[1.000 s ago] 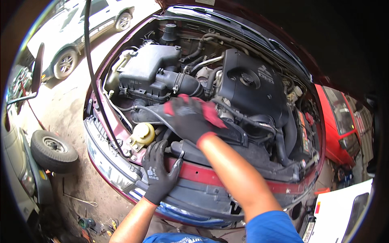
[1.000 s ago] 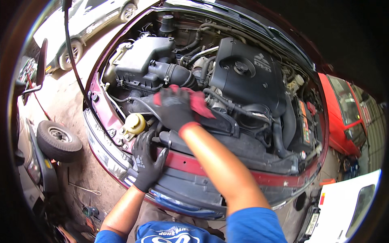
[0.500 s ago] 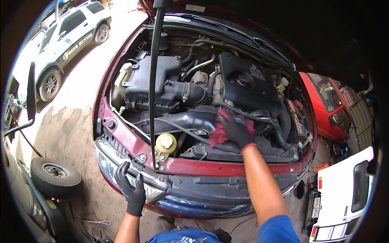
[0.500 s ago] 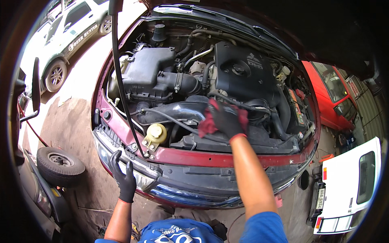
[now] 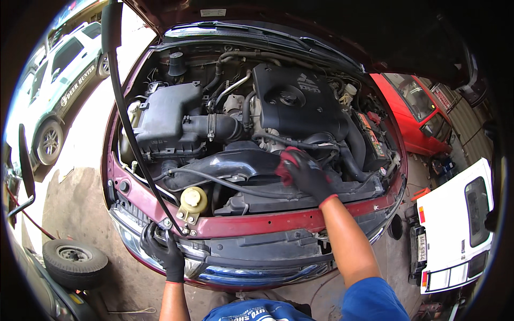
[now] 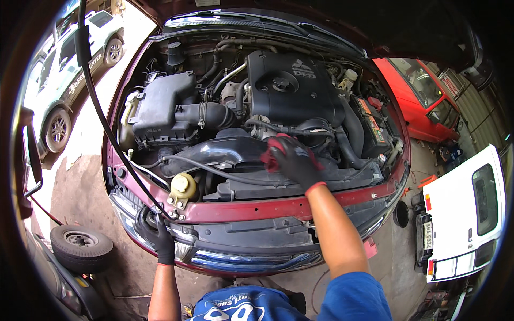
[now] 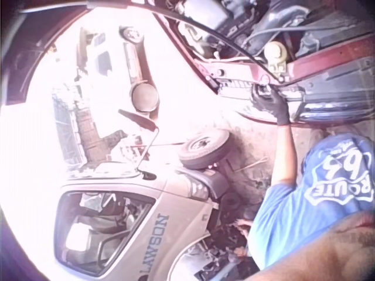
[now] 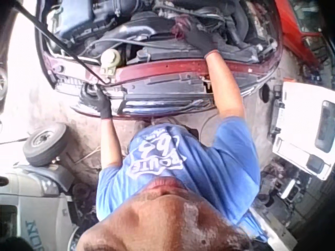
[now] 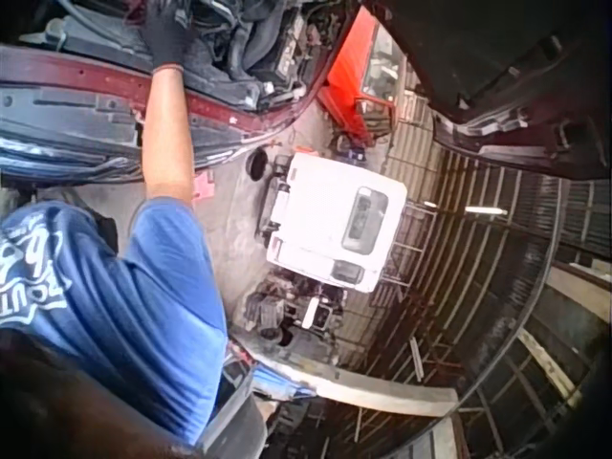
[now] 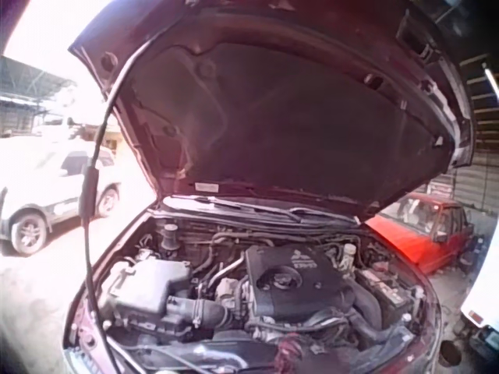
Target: The person uses a compressed air nozzle to blow dust off the engine bay of a maroon car, then wipes the surfaces with a red cloth. The person cleans around the battery, engine cover, and front radiator area.
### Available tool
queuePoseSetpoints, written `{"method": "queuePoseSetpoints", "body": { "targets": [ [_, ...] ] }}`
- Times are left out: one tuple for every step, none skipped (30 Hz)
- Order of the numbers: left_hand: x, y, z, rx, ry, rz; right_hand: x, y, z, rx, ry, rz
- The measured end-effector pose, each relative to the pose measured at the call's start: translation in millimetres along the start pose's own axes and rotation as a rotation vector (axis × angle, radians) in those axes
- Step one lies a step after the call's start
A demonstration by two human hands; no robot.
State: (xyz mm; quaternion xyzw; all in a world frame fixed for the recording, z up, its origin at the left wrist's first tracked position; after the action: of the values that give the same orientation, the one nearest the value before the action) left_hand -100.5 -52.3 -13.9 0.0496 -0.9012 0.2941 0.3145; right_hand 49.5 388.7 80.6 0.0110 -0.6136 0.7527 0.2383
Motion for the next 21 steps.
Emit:
{"method": "queuePoseSetpoints", "body": {
  "targets": [
    [-0.7, 1.5, 1.1, 0.008, 0.003, -0.004, -4.5, -2.2, -7.0, -0.044, 0.081, 0.026],
    [-2.9, 3.1, 1.2, 0.020, 0.001, -0.006, -8.6, -6.3, -7.9, -0.104, 0.029, -0.005],
    [-3.4, 4.7, 2.5, -0.026, -0.032, -0.014, -3.1, 0.2, -0.3, -0.154, 0.092, 0.019],
    [-4.3, 5.4, 2.9, -0.036, -0.024, -0.015, 1.3, 9.5, 11.2, -0.220, 0.218, 0.108],
    [-4.7, 6.0, 3.2, -0.025, -0.004, -0.008, 15.8, 19.2, 24.5, -0.253, 0.143, 0.196],
    [-4.5, 5.1, 3.8, -0.017, 0.005, -0.012, 31.5, 31.4, 38.8, -0.300, 0.112, 0.313],
    [-4.1, 5.4, 4.7, -0.073, -0.037, 0.000, 37.0, 46.2, 58.0, -0.164, 0.025, 0.167],
    [-3.2, 3.2, 5.9, 0.013, 0.004, 0.001, 37.5, 53.0, 69.0, -0.042, -0.135, -0.081],
    [-0.5, 2.2, 7.8, -0.007, -0.001, 0.005, 31.4, 55.5, 66.6, -0.023, -0.124, -0.070],
    [2.2, 1.1, 10.5, -0.022, -0.019, 0.021, 18.2, 51.8, 58.6, -0.010, -0.172, -0.117],
    [5.7, 0.5, 13.7, -0.019, -0.004, -0.004, 1.5, 43.6, 44.5, -0.042, -0.280, -0.211],
    [8.8, 0.9, 17.1, -0.043, 0.000, -0.025, -18.1, 29.0, 18.2, -0.097, -0.217, -0.178],
    [11.6, 4.2, 21.3, -0.025, -0.030, -0.003, -44.7, 3.7, -17.0, -0.234, -0.250, -0.133],
    [14.2, 5.7, 25.8, -0.047, -0.056, -0.034, -67.6, -20.5, -49.2, -0.301, -0.167, -0.091],
    [14.0, 11.0, 29.0, -0.064, -0.060, -0.024, -82.4, -40.5, -74.4, -0.416, -0.071, 0.081],
    [14.4, 12.9, 32.7, -0.049, -0.052, -0.041, -88.0, -53.7, -90.6, -0.173, 0.231, 0.114],
    [13.3, 15.0, 36.2, -0.056, -0.068, -0.041, -92.5, -65.0, -95.9, 0.064, 0.546, 0.155],
    [12.5, 14.5, 39.4, -0.071, -0.108, -0.024, -90.0, -65.6, -87.3, -0.085, 0.530, 0.288],
    [12.4, 14.2, 41.4, -0.022, -0.077, -0.007, -84.1, -61.2, -69.5, -0.238, 0.479, 0.346],
    [12.7, 12.8, 43.0, 0.031, -0.047, 0.016, -72.8, -52.3, -46.5, -0.388, 0.421, 0.363],
    [13.4, 10.6, 44.3, 0.061, -0.033, 0.023, -69.7, -36.3, -13.6, -0.546, 0.380, 0.126]
  ]
}}
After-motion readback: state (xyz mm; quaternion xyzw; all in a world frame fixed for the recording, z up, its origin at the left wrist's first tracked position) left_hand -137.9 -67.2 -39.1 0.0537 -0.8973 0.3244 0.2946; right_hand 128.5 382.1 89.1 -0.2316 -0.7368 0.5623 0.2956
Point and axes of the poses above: each hand's wrist, its own x-axis towards the middle knuckle, its own y-axis out of the palm, z = x × y, the point moved 1 cm from there along x, towards the middle knuckle, and after that the axes turned 2 degrees about y, right-handed, at the moved point
